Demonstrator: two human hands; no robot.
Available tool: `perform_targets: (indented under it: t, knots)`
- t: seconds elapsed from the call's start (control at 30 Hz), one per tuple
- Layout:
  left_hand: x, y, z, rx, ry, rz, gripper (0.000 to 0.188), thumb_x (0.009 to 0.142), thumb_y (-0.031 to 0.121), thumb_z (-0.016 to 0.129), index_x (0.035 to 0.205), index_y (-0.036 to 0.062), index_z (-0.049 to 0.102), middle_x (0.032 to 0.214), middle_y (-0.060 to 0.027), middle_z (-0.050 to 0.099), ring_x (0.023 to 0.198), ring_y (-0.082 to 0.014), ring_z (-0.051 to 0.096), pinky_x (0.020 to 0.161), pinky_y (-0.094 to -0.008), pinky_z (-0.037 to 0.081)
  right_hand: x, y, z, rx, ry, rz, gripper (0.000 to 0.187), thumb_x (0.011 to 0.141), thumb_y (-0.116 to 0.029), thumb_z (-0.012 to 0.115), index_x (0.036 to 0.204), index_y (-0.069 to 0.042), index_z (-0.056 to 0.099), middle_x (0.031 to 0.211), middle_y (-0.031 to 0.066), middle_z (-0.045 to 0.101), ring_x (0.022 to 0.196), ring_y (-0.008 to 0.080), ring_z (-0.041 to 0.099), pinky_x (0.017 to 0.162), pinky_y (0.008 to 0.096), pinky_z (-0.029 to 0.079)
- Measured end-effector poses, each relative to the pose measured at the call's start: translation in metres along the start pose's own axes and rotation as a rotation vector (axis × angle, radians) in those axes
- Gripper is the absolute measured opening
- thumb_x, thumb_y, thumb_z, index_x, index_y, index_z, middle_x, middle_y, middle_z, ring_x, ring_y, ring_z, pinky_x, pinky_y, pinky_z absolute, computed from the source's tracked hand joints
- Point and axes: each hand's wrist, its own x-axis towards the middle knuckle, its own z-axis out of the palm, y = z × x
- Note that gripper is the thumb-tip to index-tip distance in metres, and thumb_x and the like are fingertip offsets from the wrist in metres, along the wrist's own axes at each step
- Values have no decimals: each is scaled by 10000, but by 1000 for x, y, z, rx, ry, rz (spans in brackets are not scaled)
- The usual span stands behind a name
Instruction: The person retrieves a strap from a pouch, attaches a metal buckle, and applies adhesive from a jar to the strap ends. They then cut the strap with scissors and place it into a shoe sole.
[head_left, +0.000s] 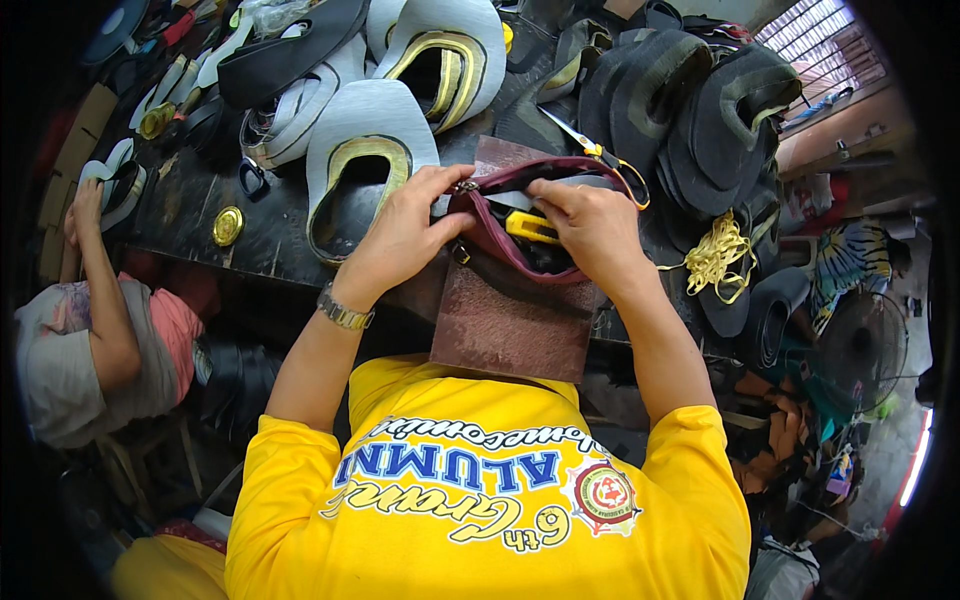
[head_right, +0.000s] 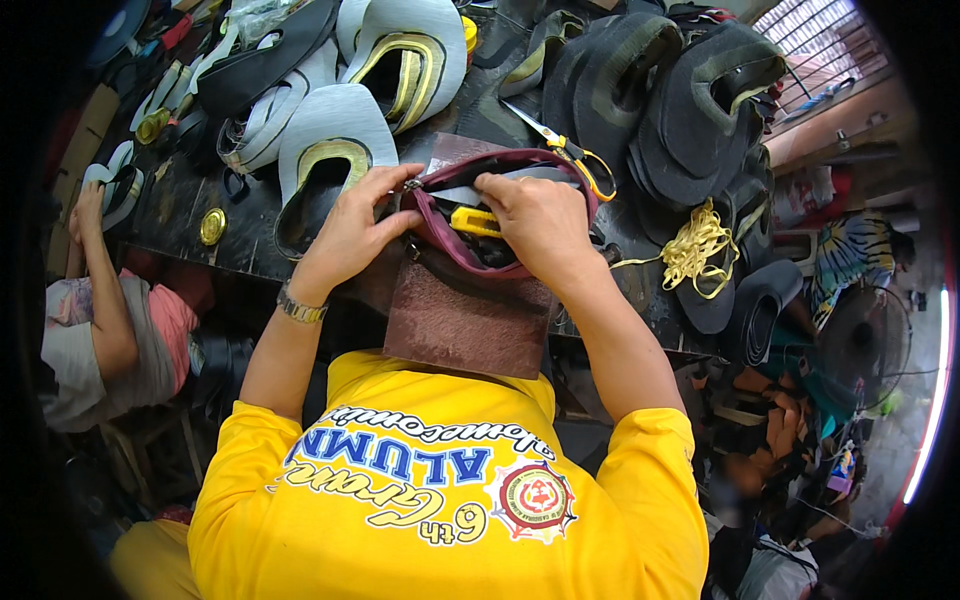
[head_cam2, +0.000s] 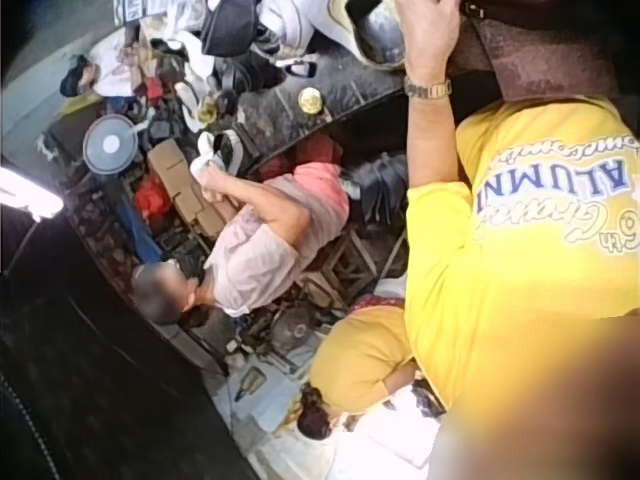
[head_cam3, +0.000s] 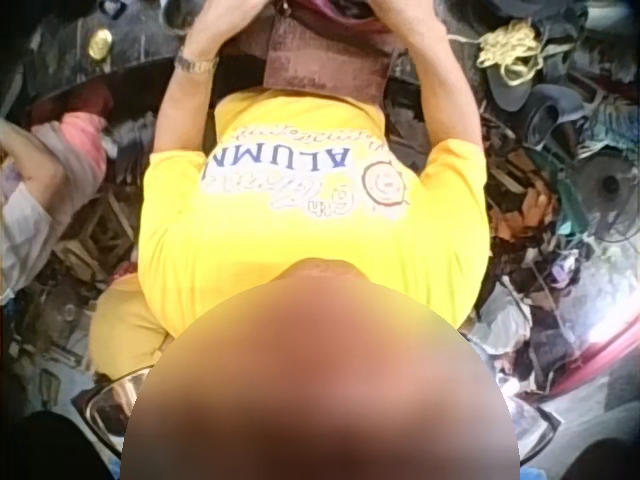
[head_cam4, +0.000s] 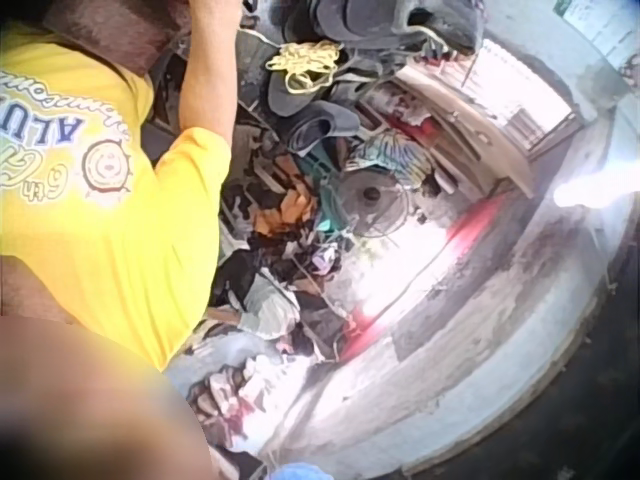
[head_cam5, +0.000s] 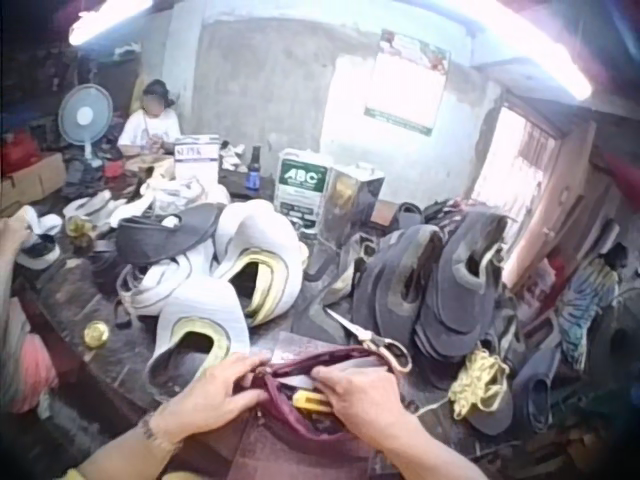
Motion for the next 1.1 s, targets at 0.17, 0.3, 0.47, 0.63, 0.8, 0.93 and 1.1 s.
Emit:
perform_targets:
  t: [0.17, 0.3, 0.47, 0.63, 0.8, 0.93, 1.1]
  knots:
    - [6, -11, 12, -238, 116, -84, 212, 923, 56, 702, 1133, 22, 693, 1044, -37, 614, 951, -105, 642, 803, -251, 540, 8, -3, 6, -118, -46, -31, 141, 875, -165, 673, 1007, -141, 718, 815, 113, 724, 741, 305, 714, 648, 431, 542]
    - [6, -14, 17, -305, 184, -55, 182, 915, 65, 718, 1092, 29, 698, 1003, -35, 648, 926, -115, 640, 788, -246, 533, 8, -26, -12, -45, -32, 109, 173, 861, -203, 728, 1007, -123, 681, 790, 120, 716, 751, 320, 712, 644, 438, 531]
    - [5, -13, 18, -494, 172, -105, 225, 896, 34, 703, 1120, 24, 694, 1029, -59, 690, 945, -133, 659, 811, -279, 543, 11, -60, -11, -9, -6, -132, 351, 838, -249, 764, 1101, -88, 597, 834, 131, 720, 760, 328, 713, 631, 430, 535]
    - [4, -7, 5, -473, 110, -38, 362, 910, -53, 588, 1260, 30, 625, 1131, -63, 684, 1073, -138, 642, 907, -284, 540, 29, -63, 25, -51, 59, -96, 179, 863, -235, 726, 937, -93, 648, 817, 122, 708, 731, 314, 703, 613, 420, 533]
    - [3, 3, 12, -216, 193, 71, 337, 874, -25, 653, 1203, 48, 652, 1036, -68, 707, 959, -166, 678, 777, -299, 534, 28, -65, 31, 19, 278, -100, 113, 851, -172, 661, 807, -72, 627, 752, 129, 689, 663, 312, 696, 575, 430, 544]
    - [13, 0, 15, 75, 282, 186, 132, 869, 22, 687, 1001, 25, 682, 937, -122, 678, 822, -256, 658, 699, -332, 504, 21, -55, 21, -55, 344, 21, 121, 830, -183, 671, 796, -79, 619, 725, 125, 662, 661, 333, 676, 582, 434, 525]
    - [12, -8, 5, 89, 296, 73, 85, 898, 30, 683, 975, 2, 659, 851, -101, 677, 719, -176, 642, 661, -305, 492, -10, 4, -27, -188, 274, 335, 148, 819, -219, 689, 846, -74, 676, 705, 154, 669, 678, 329, 693, 615, 424, 524]
